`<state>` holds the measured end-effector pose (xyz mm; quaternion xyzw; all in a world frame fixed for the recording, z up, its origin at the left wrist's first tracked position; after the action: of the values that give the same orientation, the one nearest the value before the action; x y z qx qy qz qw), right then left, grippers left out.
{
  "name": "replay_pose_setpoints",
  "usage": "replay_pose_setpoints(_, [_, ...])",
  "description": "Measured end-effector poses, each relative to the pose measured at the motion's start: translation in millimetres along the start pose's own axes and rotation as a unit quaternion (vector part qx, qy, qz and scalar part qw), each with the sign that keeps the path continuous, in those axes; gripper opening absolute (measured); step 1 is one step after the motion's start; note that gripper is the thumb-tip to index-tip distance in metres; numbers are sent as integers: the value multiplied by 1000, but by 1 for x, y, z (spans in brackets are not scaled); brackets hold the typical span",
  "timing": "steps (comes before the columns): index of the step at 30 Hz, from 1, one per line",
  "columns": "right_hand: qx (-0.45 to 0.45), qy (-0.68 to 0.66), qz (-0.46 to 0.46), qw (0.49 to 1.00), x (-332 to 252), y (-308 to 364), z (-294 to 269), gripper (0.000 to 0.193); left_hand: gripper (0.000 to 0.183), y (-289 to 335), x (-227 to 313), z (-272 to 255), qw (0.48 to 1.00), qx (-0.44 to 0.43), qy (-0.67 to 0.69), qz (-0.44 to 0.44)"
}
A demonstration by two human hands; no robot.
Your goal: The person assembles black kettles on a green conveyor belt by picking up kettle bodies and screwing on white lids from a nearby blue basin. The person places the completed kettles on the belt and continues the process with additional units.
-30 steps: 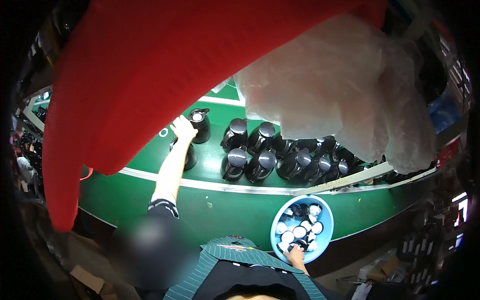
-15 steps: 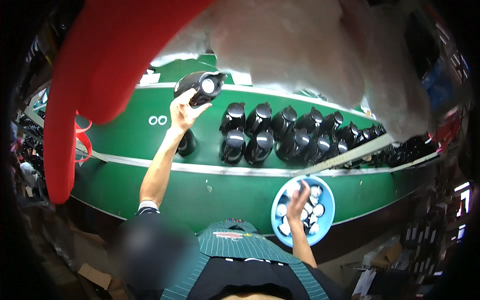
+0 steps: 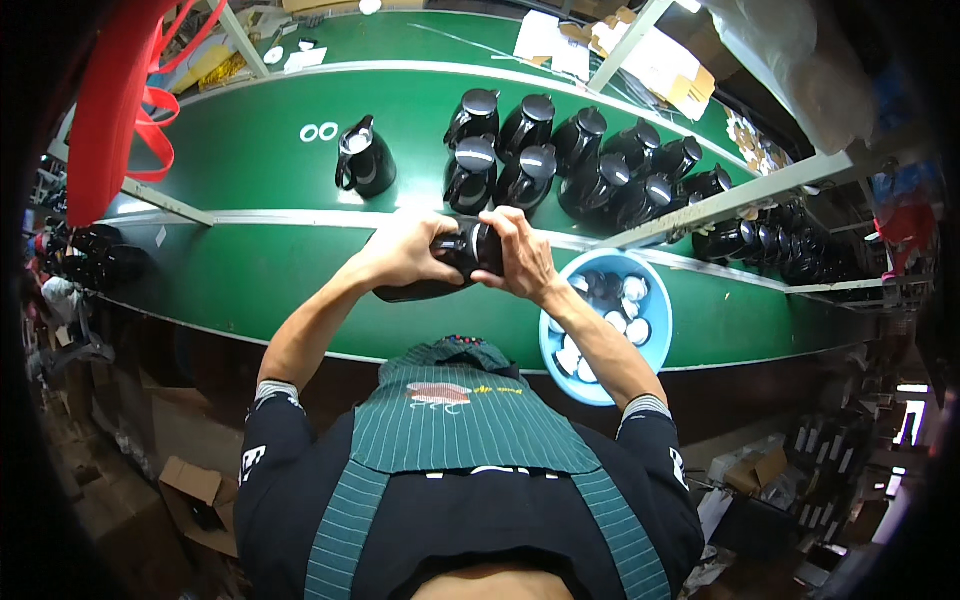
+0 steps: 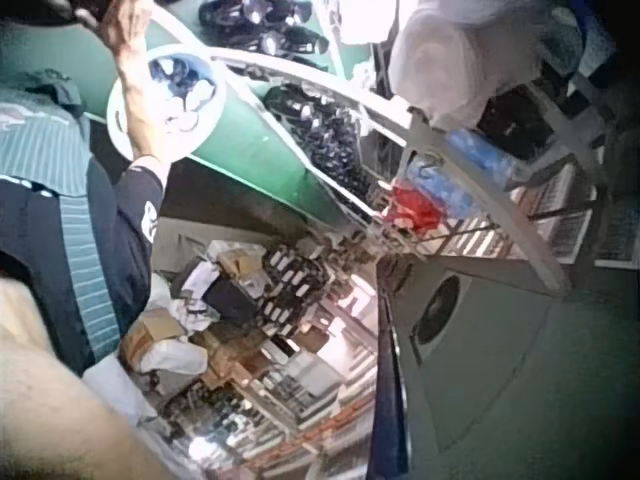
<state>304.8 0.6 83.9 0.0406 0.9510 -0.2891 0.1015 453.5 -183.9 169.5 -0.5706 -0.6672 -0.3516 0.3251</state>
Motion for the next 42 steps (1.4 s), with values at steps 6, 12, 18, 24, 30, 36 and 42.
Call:
replay_pose_setpoints(6, [11,-46,227,973,-31,16,14,81,37,6,-8,42,983,75,-164,24])
replay_pose_setpoints(12, [35,8,-48,998,-36,26,-8,89,39,5,-23,6,981,-167,92,-20])
replay_pose_setpoints(18, [19,-42,-270,962,-73,8,-22,96,37,-29,-47,-1,839,-509,194,0])
replay_pose_setpoints(24, [-34,-50,180,982,-69,23,-2,78,36,-11,-24,-13,979,-198,50,17])
replay_pose_setpoints(30, [-3,-315,581,751,-15,34,91,69,9,-6,-44,107,934,147,-302,120])
replay_pose_setpoints(36, [-104,-724,636,247,-24,58,91,58,11,9,-98,116,866,106,-355,336])
replay_pose_setpoints(42, [-52,-854,515,44,-72,66,100,49,8,14,-122,51,783,48,-391,482])
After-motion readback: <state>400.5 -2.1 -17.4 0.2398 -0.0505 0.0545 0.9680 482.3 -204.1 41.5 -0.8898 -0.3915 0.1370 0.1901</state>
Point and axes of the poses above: each hand's wrist, its own y-axis away from the middle knuckle, its own z-axis out of the palm, x = y × z, the point moved 1 cm from there along -y, towards the middle knuckle, and after that the axes turned 11 degrees about y, right-handed, at the moved point
